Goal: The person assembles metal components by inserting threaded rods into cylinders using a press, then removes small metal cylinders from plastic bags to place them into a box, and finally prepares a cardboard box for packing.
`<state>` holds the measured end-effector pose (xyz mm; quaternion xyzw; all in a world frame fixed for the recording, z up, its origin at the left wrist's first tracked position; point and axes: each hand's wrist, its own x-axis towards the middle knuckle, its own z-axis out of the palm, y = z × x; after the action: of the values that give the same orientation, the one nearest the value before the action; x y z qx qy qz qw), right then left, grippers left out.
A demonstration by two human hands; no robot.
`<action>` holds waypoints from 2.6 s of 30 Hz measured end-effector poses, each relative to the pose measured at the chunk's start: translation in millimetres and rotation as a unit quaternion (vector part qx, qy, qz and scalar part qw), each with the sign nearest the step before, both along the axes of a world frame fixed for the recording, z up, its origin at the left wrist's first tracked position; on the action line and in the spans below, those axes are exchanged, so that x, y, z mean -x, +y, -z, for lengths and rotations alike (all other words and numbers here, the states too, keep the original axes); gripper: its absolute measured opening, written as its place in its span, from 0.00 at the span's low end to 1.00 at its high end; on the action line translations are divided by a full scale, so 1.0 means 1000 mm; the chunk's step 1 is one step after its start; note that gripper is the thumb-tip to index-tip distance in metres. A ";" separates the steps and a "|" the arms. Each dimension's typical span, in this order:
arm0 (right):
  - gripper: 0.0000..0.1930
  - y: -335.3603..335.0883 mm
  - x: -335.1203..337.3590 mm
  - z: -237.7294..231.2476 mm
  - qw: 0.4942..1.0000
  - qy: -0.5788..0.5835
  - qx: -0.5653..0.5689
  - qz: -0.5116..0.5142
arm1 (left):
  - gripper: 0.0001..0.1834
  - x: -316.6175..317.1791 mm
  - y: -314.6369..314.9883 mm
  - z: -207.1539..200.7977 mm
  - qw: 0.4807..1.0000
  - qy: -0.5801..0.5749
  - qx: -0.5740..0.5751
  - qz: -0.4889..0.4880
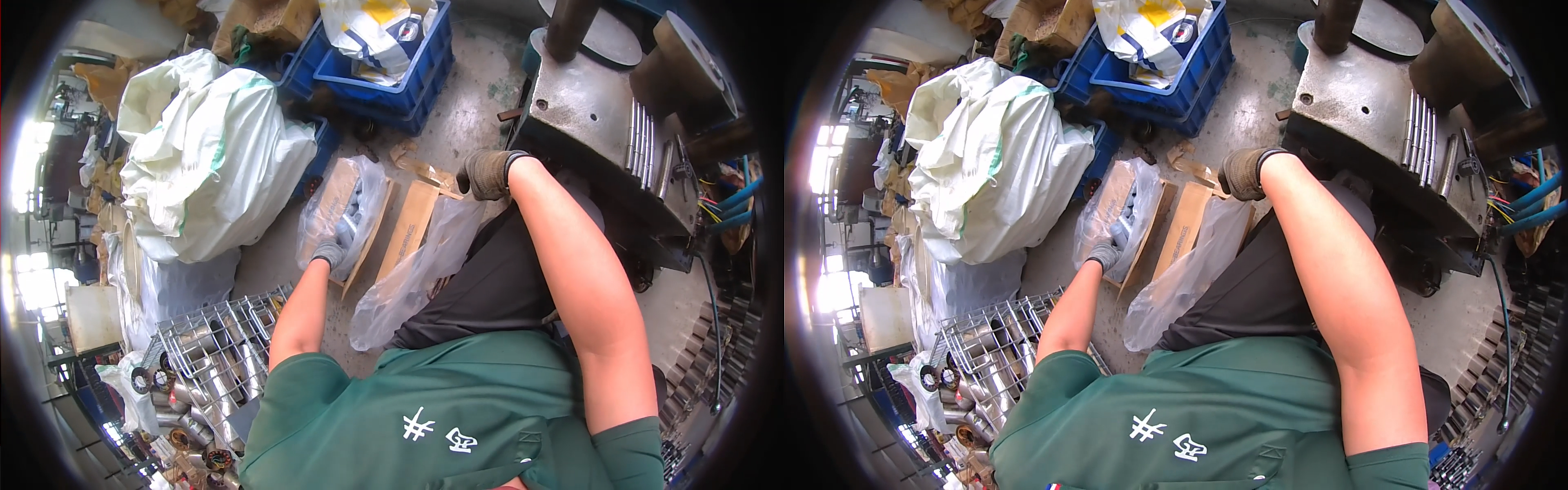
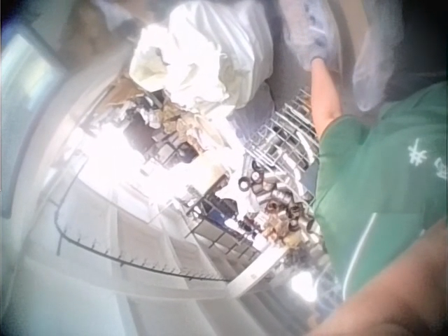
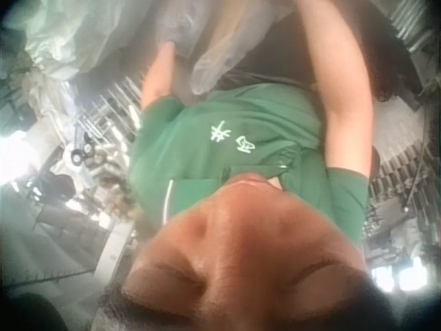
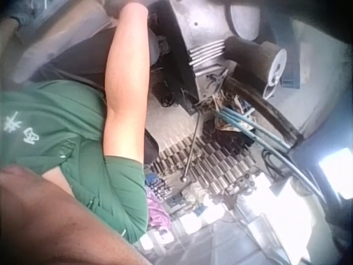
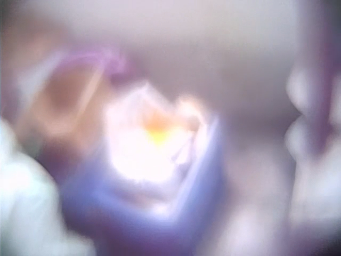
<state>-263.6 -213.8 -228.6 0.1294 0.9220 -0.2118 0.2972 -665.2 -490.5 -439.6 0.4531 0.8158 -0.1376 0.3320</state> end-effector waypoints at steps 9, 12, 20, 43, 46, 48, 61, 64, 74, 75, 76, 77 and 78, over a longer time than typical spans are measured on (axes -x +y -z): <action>0.23 0.002 0.003 -0.001 0.998 -0.005 0.026 0.050 | 0.11 -0.129 0.014 -0.088 0.893 -0.076 -0.440 0.059; 0.26 -0.001 0.010 -0.008 0.995 0.017 0.055 0.083 | 0.10 -0.190 0.016 -0.104 0.848 -0.278 -0.432 0.132; 0.18 -0.009 0.004 -0.035 0.966 0.123 0.139 0.181 | 0.32 -0.267 0.032 0.043 0.852 -0.458 -0.073 -0.243; 0.14 -0.007 -0.002 -0.029 0.961 0.161 0.115 0.191 | 0.35 -0.259 0.024 0.063 0.947 -0.230 -0.191 -0.115; 0.16 -0.009 -0.003 -0.028 0.966 0.149 0.090 0.190 | 0.34 -0.259 0.029 0.070 0.953 -0.241 -0.135 -0.124; 0.18 -0.009 0.002 -0.023 0.978 0.105 0.069 0.166 | 0.33 -0.254 0.027 0.083 0.953 -0.247 -0.140 -0.108; 0.16 -0.020 0.021 -0.029 0.986 0.070 0.051 0.140 | 0.35 -0.205 -0.049 0.149 0.894 -0.366 -0.090 -0.241; 0.18 -0.019 -0.003 -0.018 0.977 0.112 0.060 0.169 | 0.36 -0.228 -0.018 0.069 0.924 -0.331 -0.070 -0.176; 0.51 -0.036 0.014 -0.054 0.923 0.035 0.247 0.294 | 0.33 -0.243 0.004 0.031 0.966 -0.223 -0.131 -0.020; 0.47 -0.034 0.012 -0.041 0.935 0.046 0.214 0.279 | 0.33 -0.247 0.008 0.032 0.963 -0.231 -0.137 -0.013; 0.43 -0.031 0.010 -0.028 0.946 0.057 0.180 0.263 | 0.32 -0.252 0.011 0.032 0.961 -0.237 -0.142 -0.006; 0.41 -0.031 0.011 -0.024 0.968 0.062 0.127 0.206 | 0.32 -0.253 0.010 0.034 0.960 -0.240 -0.144 -0.003; 0.39 -0.030 0.010 -0.021 0.984 0.067 0.073 0.147 | 0.32 -0.253 0.008 0.035 0.961 -0.237 -0.143 -0.002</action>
<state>-274.0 -244.2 -207.8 0.2267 0.8931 -0.3278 0.2086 -412.2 -483.0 -474.2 0.5134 0.7260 0.0922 0.4481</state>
